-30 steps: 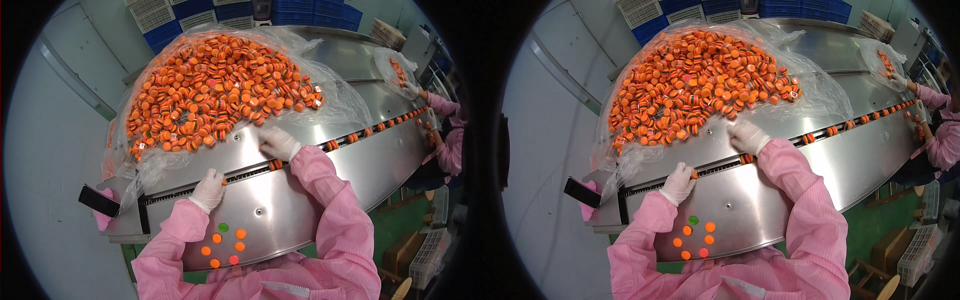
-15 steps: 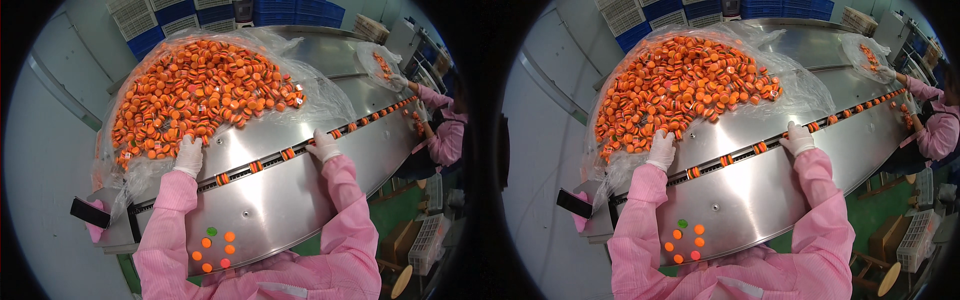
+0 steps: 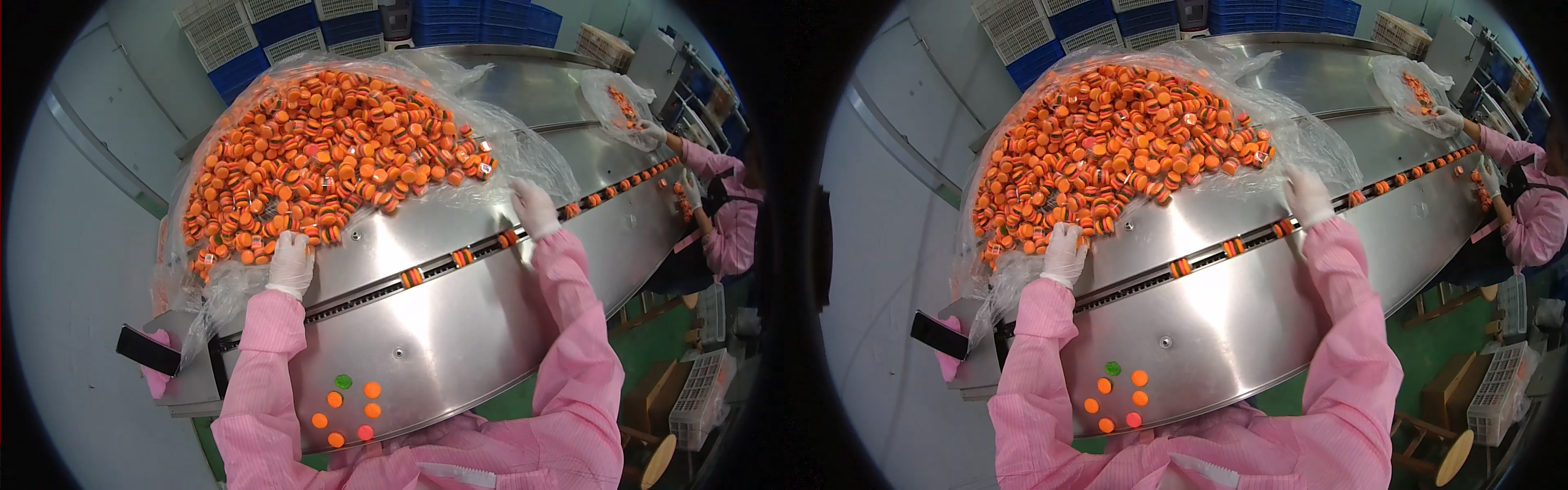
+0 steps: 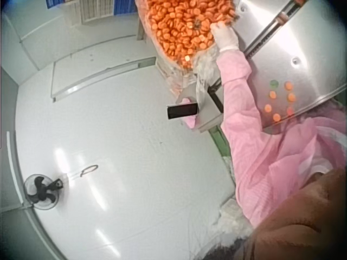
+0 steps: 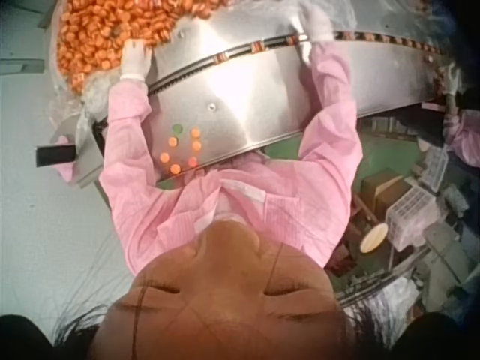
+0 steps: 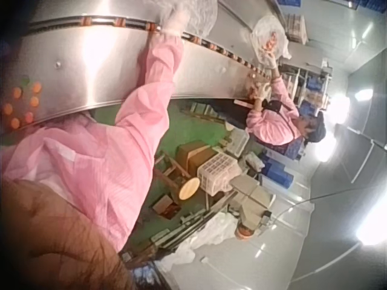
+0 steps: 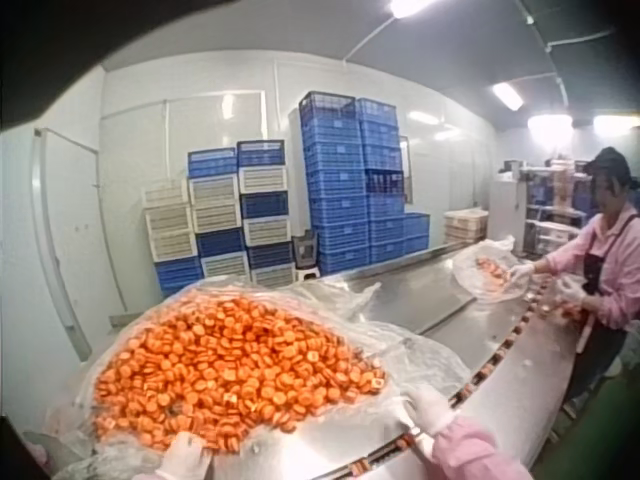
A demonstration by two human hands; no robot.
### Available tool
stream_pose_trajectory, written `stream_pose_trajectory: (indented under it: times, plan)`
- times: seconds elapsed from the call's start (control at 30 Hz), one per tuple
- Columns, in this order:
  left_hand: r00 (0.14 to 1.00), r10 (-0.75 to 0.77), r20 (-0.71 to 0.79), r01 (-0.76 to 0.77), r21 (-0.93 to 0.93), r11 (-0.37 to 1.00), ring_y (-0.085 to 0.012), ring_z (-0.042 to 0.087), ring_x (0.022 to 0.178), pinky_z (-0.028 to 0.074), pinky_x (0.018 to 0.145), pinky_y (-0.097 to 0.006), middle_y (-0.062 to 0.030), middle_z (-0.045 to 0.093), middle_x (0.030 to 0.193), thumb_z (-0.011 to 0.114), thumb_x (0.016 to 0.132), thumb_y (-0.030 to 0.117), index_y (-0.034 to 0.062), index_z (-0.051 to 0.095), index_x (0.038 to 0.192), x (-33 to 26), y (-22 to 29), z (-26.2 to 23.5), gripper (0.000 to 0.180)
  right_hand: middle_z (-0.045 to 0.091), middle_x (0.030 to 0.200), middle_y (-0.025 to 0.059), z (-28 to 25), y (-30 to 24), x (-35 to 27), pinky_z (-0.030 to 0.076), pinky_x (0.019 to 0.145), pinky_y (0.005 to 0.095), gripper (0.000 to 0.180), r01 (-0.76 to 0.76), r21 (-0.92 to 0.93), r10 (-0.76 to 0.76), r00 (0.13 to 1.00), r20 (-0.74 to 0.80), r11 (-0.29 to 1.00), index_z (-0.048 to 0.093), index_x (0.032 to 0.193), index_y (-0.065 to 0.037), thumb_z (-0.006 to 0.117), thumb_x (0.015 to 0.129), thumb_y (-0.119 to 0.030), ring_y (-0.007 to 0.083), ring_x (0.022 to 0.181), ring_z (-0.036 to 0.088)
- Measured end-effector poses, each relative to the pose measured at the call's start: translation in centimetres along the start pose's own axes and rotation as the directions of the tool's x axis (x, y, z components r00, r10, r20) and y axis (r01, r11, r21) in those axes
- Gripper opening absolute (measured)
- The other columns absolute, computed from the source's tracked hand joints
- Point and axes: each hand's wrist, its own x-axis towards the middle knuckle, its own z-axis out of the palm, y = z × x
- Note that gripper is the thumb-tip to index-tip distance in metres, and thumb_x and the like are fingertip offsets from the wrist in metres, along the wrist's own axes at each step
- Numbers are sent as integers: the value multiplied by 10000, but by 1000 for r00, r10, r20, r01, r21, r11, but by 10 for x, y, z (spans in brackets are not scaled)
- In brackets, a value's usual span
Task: The person picks up small orange and green circular candy pieces from a large plastic bag and places them into slots on a moving conveyor belt. The person uses both hands to continuously feed the belt with the candy pieces, ensuring they are aligned in the track.
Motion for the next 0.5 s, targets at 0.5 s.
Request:
stream_pose_trajectory:
  times: [0.5]
  plan:
    - [958,-18,287,57,-129,990,-308,518,849,445,731,-364,-114,455,904,650,739,139,83,500,921,-23,2,-22,243,584,831,188,54,-66,27,450,715,419,132,7,146,-40,974,222,989,520,850,-51,558,765,-145,354,823,573]
